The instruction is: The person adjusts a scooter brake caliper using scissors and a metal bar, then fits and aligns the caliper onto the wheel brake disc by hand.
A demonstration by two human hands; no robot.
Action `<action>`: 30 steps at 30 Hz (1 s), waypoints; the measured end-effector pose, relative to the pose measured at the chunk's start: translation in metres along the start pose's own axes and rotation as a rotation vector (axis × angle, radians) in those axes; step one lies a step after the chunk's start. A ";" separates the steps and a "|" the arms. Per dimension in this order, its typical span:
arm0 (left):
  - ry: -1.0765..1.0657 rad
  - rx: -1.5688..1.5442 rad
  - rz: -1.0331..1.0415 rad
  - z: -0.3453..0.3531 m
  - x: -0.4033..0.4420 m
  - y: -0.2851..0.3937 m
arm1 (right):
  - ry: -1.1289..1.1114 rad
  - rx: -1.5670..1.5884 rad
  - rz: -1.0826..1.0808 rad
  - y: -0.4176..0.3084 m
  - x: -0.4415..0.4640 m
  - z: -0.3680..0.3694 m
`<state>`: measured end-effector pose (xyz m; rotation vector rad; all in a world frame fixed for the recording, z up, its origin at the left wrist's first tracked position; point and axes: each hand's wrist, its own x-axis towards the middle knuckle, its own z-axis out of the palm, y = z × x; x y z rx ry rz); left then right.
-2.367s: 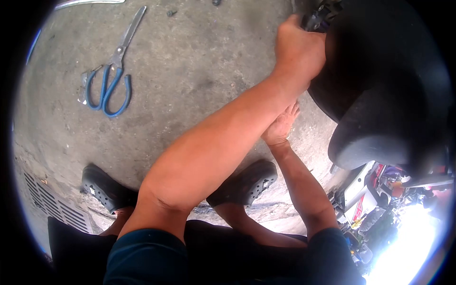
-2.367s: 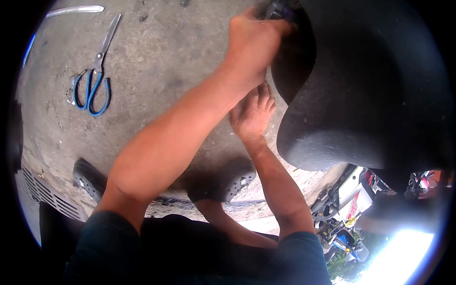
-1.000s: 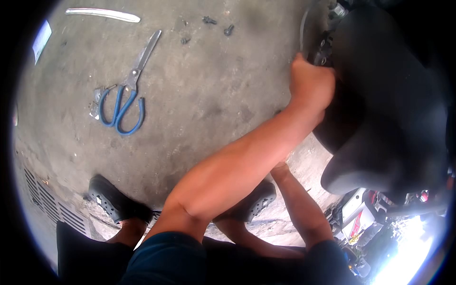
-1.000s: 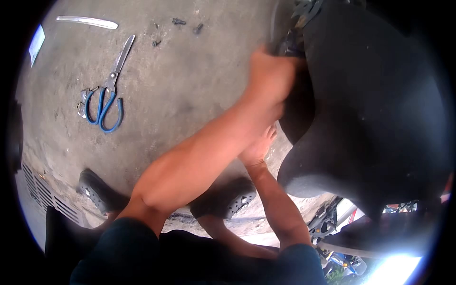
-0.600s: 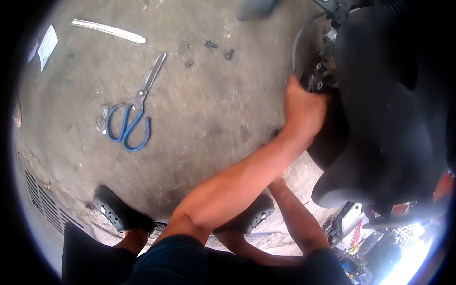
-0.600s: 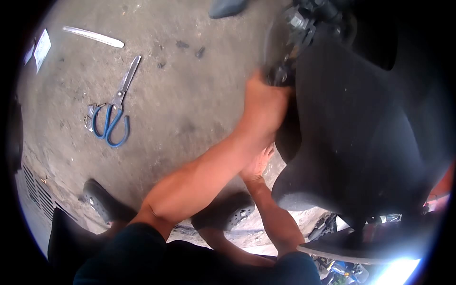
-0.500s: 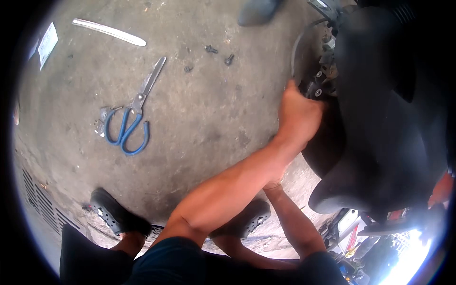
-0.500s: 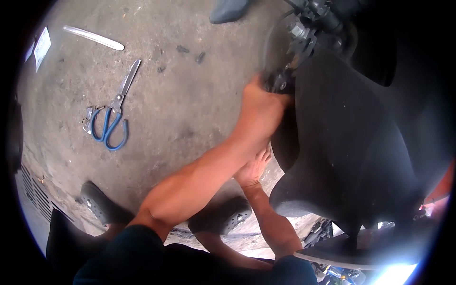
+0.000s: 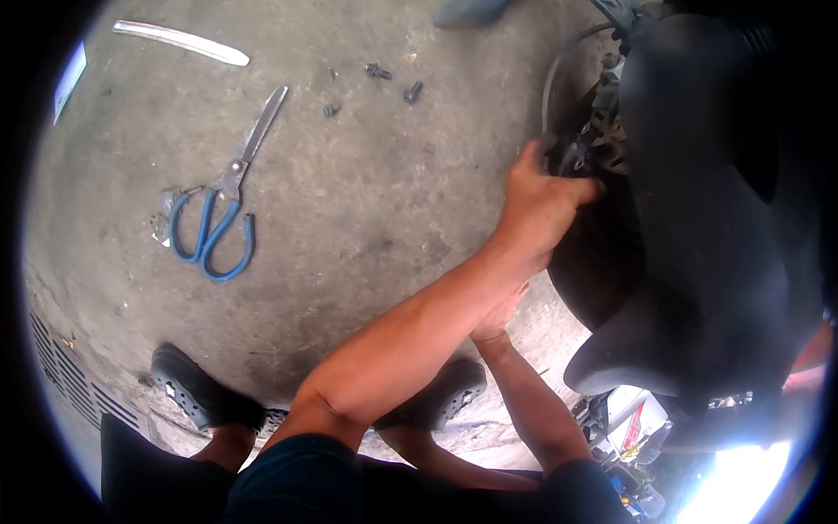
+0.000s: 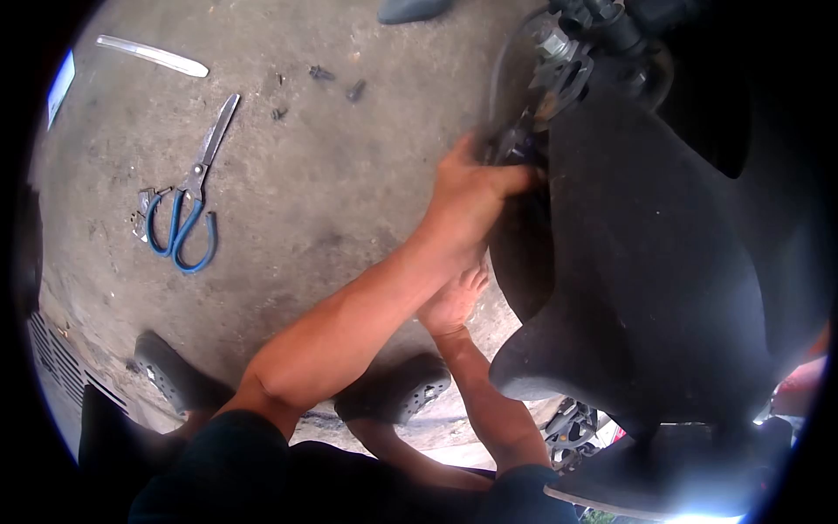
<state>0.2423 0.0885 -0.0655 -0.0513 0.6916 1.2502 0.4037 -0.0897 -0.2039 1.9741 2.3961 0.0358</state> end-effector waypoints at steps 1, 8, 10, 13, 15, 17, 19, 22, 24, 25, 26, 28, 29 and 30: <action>0.001 0.012 0.021 0.000 0.000 0.000 | -0.005 0.015 0.000 0.000 -0.001 0.001; -0.042 -0.008 0.056 0.001 0.003 -0.005 | 0.009 0.118 0.026 -0.019 0.019 -0.027; -0.036 0.007 0.059 0.006 -0.004 0.001 | 0.015 0.079 0.030 -0.020 0.018 -0.029; 0.020 0.058 0.081 0.014 -0.005 0.000 | -0.592 0.467 0.349 0.006 0.005 -0.010; 0.089 0.177 0.095 0.020 -0.005 -0.001 | -0.360 0.414 0.344 -0.031 0.021 -0.046; 0.142 0.286 0.100 0.021 -0.006 0.001 | -0.113 0.289 0.255 -0.051 0.039 -0.066; 0.125 0.231 0.076 0.018 -0.007 0.000 | -0.137 0.226 0.211 -0.049 0.038 -0.069; 0.119 0.096 0.029 0.021 0.004 0.006 | -0.212 0.383 0.223 -0.029 0.014 -0.043; 0.120 0.075 0.029 0.019 0.010 0.007 | -0.409 0.546 0.251 0.021 -0.034 0.014; 0.093 0.079 0.047 0.017 0.014 0.005 | -0.503 0.610 0.267 0.043 -0.056 0.034; 0.071 0.078 0.049 0.017 0.012 0.001 | -0.589 0.655 0.281 0.062 -0.079 0.050; 0.072 0.136 0.083 0.014 0.003 0.001 | -0.503 0.705 0.302 0.053 -0.083 0.044; 0.068 0.171 0.133 0.011 0.006 0.006 | -0.359 0.726 0.292 0.034 -0.059 0.039; 0.007 0.167 0.086 0.006 0.004 0.007 | -0.220 0.743 0.291 0.013 -0.037 0.027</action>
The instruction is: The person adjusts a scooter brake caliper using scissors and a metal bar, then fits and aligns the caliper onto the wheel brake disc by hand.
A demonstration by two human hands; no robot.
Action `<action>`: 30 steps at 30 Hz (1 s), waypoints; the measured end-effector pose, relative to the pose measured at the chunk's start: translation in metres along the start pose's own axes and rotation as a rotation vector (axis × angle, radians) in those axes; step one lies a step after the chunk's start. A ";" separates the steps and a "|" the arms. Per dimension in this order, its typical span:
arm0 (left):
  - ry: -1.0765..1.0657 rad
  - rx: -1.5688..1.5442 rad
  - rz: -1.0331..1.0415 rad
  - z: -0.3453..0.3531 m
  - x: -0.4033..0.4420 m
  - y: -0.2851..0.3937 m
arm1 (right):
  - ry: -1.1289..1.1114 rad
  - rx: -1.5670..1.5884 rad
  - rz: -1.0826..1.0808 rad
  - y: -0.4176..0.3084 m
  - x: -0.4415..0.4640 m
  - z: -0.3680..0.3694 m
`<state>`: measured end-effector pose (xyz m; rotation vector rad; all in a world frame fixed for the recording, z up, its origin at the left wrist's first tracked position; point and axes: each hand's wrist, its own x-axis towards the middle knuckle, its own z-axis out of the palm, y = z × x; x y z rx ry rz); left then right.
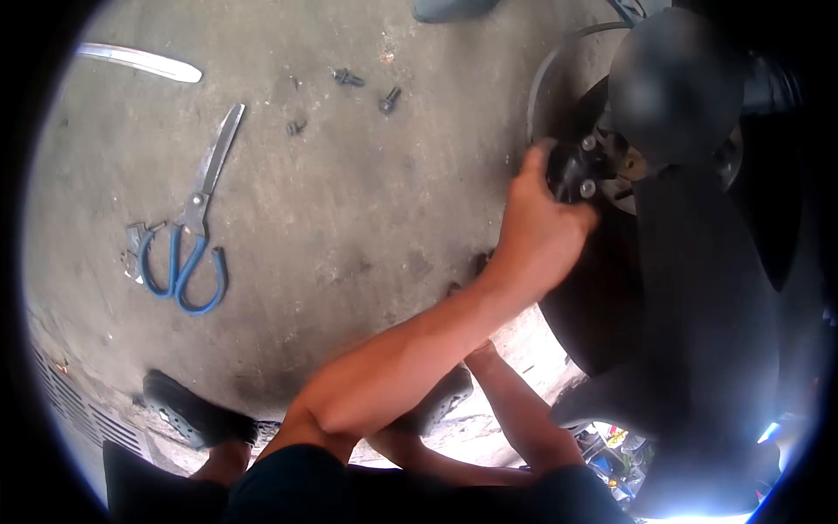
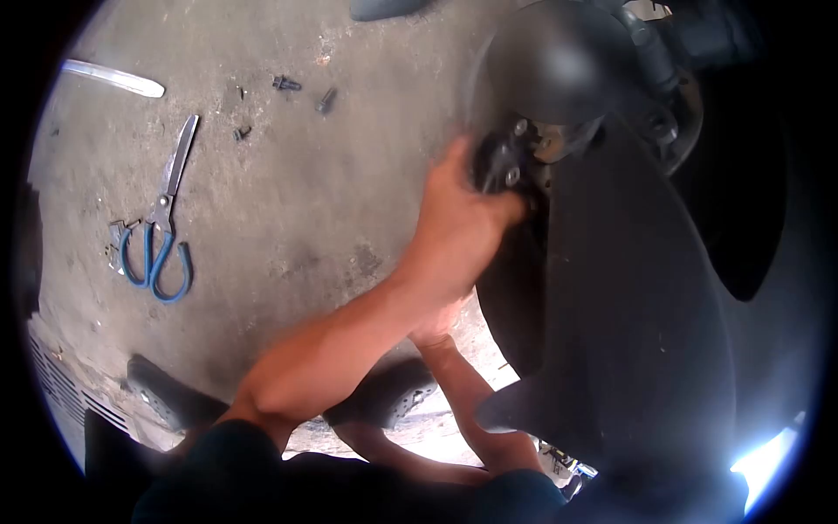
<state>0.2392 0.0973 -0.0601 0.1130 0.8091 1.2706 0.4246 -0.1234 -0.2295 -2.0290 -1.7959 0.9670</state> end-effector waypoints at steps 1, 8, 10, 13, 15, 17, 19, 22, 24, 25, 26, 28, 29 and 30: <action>-0.033 0.000 0.001 -0.004 -0.002 0.002 | 0.066 -0.105 -0.061 -0.027 0.006 -0.003; -0.117 -0.038 -0.055 -0.011 -0.011 0.004 | 0.208 -0.665 -0.260 -0.077 0.021 -0.018; -0.116 -0.068 -0.062 -0.008 -0.007 0.005 | 0.226 -0.702 -0.260 -0.080 0.022 -0.020; -0.101 0.049 -0.072 -0.008 -0.009 0.020 | 0.243 -0.731 -0.269 -0.085 0.024 -0.021; -0.116 0.011 -0.148 -0.008 -0.005 0.022 | 0.290 -0.697 -0.323 -0.072 0.029 -0.018; -0.105 -0.018 -0.168 -0.009 0.003 0.015 | 0.284 -0.644 -0.343 -0.068 0.027 -0.019; -0.063 -0.034 -0.121 -0.009 0.019 0.011 | 0.251 -0.567 -0.347 -0.077 0.025 -0.022; -0.160 -0.018 -0.045 -0.015 0.019 0.000 | 0.294 -0.601 -0.467 -0.073 0.032 -0.026; -0.142 0.024 0.028 -0.017 0.012 -0.005 | 0.300 -0.561 -0.412 -0.081 0.016 -0.029; -0.120 0.082 0.081 -0.016 0.013 0.003 | 0.322 -0.525 -0.445 -0.084 0.040 -0.024; -0.121 0.107 0.012 -0.016 0.016 0.009 | 0.314 -0.511 -0.415 -0.086 0.050 -0.022; -0.155 0.099 -0.192 -0.019 0.011 0.015 | 0.294 -0.570 -0.375 -0.080 0.031 -0.022; -0.145 0.088 -0.147 -0.022 -0.004 0.006 | 0.286 -0.612 -0.365 -0.071 0.029 -0.019; -0.151 0.085 -0.057 -0.023 -0.008 0.004 | 0.278 -0.654 -0.355 -0.069 0.029 -0.017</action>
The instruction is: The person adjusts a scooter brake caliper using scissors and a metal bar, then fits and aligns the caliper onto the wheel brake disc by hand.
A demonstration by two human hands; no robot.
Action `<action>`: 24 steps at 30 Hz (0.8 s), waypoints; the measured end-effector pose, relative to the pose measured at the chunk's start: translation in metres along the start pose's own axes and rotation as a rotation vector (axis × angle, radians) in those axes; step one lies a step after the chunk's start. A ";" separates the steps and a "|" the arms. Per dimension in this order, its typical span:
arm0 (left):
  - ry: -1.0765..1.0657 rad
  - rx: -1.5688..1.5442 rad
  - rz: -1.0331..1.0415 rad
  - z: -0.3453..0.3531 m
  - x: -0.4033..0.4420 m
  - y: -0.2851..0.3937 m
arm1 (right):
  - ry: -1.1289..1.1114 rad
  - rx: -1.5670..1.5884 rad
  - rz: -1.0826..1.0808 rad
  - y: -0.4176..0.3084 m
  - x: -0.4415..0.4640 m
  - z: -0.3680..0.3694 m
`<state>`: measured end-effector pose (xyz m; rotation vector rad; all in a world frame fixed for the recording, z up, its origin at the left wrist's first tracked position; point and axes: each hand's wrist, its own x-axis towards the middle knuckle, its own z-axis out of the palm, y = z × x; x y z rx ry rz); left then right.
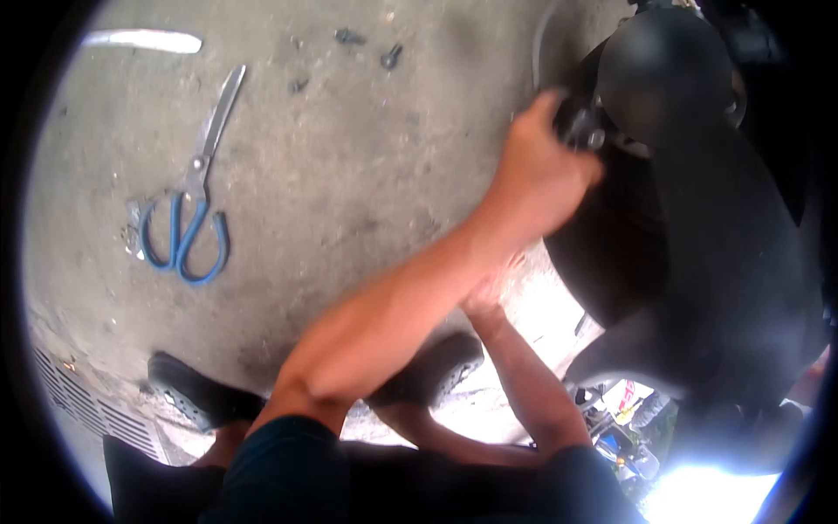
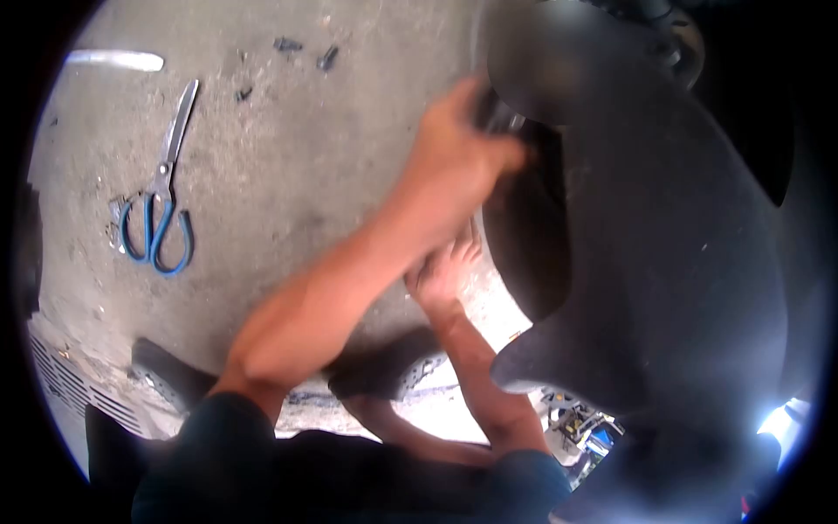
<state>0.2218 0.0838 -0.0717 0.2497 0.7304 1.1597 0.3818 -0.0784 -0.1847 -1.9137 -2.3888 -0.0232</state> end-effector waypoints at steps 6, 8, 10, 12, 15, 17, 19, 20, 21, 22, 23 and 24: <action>-0.045 -0.115 -0.038 0.001 0.018 0.001 | 0.039 0.074 0.011 -0.006 -0.002 -0.010; -0.031 -0.144 0.045 0.004 0.022 -0.005 | 0.031 0.132 -0.007 0.004 0.008 -0.006; -0.038 -0.178 0.056 0.003 0.018 -0.007 | 0.035 0.134 0.003 0.000 0.005 -0.008; -0.071 -0.224 0.032 0.003 0.019 -0.010 | 0.053 0.123 -0.001 0.000 0.012 -0.004; -0.129 -0.289 -0.058 -0.004 0.022 -0.015 | 0.040 0.088 0.010 -0.003 0.014 -0.012; -0.129 -0.284 0.001 -0.005 0.029 -0.020 | 0.036 0.107 0.009 -0.007 0.018 -0.015; -0.117 -0.228 0.028 -0.009 0.026 -0.018 | 0.050 0.111 -0.001 -0.010 0.018 -0.016; -0.108 -0.178 0.033 -0.010 0.026 -0.018 | 0.058 0.110 -0.010 -0.009 0.021 -0.016; -0.100 -0.130 0.035 -0.011 0.025 -0.016 | 0.061 0.109 -0.010 -0.010 0.022 -0.015; -0.100 -0.112 0.043 -0.011 0.023 -0.015 | 0.060 0.105 -0.006 -0.009 0.021 -0.015; -0.099 -0.096 0.046 -0.010 0.021 -0.014 | 0.056 0.099 0.001 -0.009 0.019 -0.016; -0.096 -0.075 0.047 -0.009 0.018 -0.012 | 0.053 0.090 -0.001 -0.009 0.017 -0.016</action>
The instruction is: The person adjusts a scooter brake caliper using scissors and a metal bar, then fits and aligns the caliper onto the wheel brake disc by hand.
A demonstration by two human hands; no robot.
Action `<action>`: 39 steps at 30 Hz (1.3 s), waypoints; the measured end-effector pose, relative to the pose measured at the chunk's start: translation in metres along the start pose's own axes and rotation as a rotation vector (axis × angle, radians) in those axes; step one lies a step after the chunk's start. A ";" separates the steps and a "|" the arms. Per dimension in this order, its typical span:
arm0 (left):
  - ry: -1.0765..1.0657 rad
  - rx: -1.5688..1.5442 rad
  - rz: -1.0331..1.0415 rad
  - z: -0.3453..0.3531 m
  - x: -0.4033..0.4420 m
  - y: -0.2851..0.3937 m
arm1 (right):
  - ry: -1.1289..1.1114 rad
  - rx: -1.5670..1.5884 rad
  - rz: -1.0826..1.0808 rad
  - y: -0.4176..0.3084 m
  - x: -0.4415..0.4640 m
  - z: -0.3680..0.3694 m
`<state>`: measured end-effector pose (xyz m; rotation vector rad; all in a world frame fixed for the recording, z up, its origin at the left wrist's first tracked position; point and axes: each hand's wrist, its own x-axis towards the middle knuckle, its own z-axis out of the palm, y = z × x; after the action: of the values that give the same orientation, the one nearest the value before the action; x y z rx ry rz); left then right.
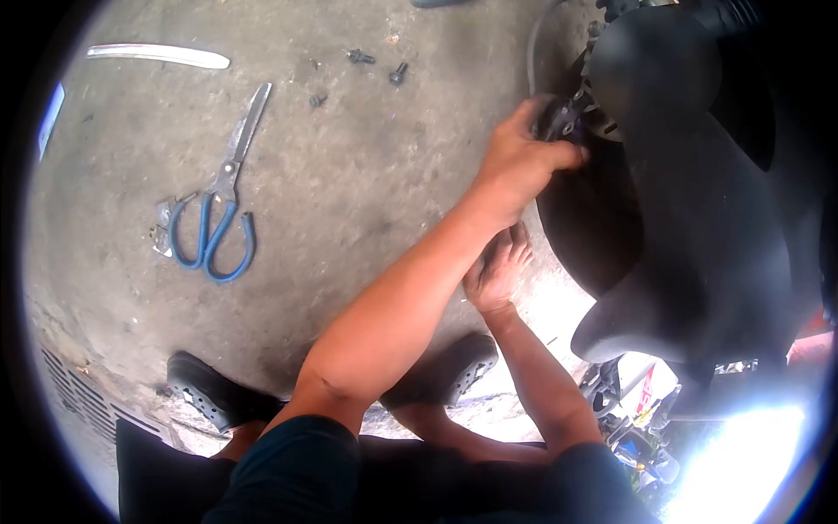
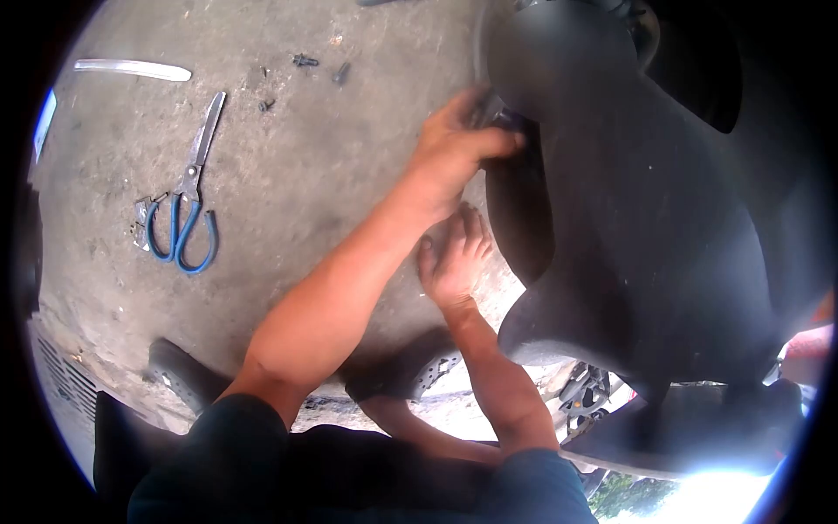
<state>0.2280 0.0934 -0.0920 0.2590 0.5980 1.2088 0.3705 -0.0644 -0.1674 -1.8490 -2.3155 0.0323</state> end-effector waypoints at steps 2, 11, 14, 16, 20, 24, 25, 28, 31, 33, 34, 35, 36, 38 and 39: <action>0.054 0.112 0.027 0.005 -0.004 0.006 | 0.000 -0.017 -0.002 0.002 -0.001 0.002; -0.028 0.158 0.061 -0.042 -0.035 0.007 | -0.003 0.029 0.049 -0.004 0.006 -0.006; -0.097 0.195 0.105 -0.063 -0.040 0.019 | 0.005 0.030 0.061 -0.004 0.007 -0.006; -0.080 0.570 0.190 -0.066 -0.036 0.039 | 0.021 0.061 0.063 -0.004 0.006 -0.006; -0.077 1.425 0.352 -0.088 -0.057 0.083 | 0.067 0.121 0.149 -0.013 0.009 -0.006; -0.192 1.822 0.399 -0.098 -0.097 0.167 | 0.105 0.335 0.037 -0.074 0.022 -0.033; -0.321 1.983 0.333 -0.106 -0.105 0.185 | 0.102 0.410 0.024 -0.098 0.027 -0.036; -0.626 2.402 0.041 -0.129 -0.138 0.250 | 0.242 0.519 0.041 -0.124 0.053 -0.029; -0.692 2.594 -0.190 -0.140 -0.182 0.299 | 0.359 0.538 0.264 -0.126 0.109 -0.020; -0.618 2.624 -0.325 -0.139 -0.201 0.308 | 0.282 0.511 0.467 -0.136 0.155 -0.035; -0.528 2.603 -0.401 -0.140 -0.207 0.303 | 0.175 0.508 0.499 -0.137 0.171 -0.033; -0.434 2.580 -0.459 -0.146 -0.211 0.299 | 0.076 0.499 0.523 -0.133 0.188 -0.033; -0.381 2.488 -0.325 -0.173 -0.215 0.287 | -0.023 0.485 0.543 -0.129 0.201 -0.034; -0.275 2.350 -0.240 -0.186 -0.213 0.265 | 0.002 0.555 0.550 -0.116 0.207 -0.018; -0.224 2.270 -0.202 -0.190 -0.211 0.253 | 0.008 0.584 0.550 -0.109 0.207 -0.015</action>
<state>-0.1272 -0.0382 -0.0606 2.0774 1.4967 -0.2456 0.2239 0.1096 -0.1133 -2.0469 -1.4812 0.6849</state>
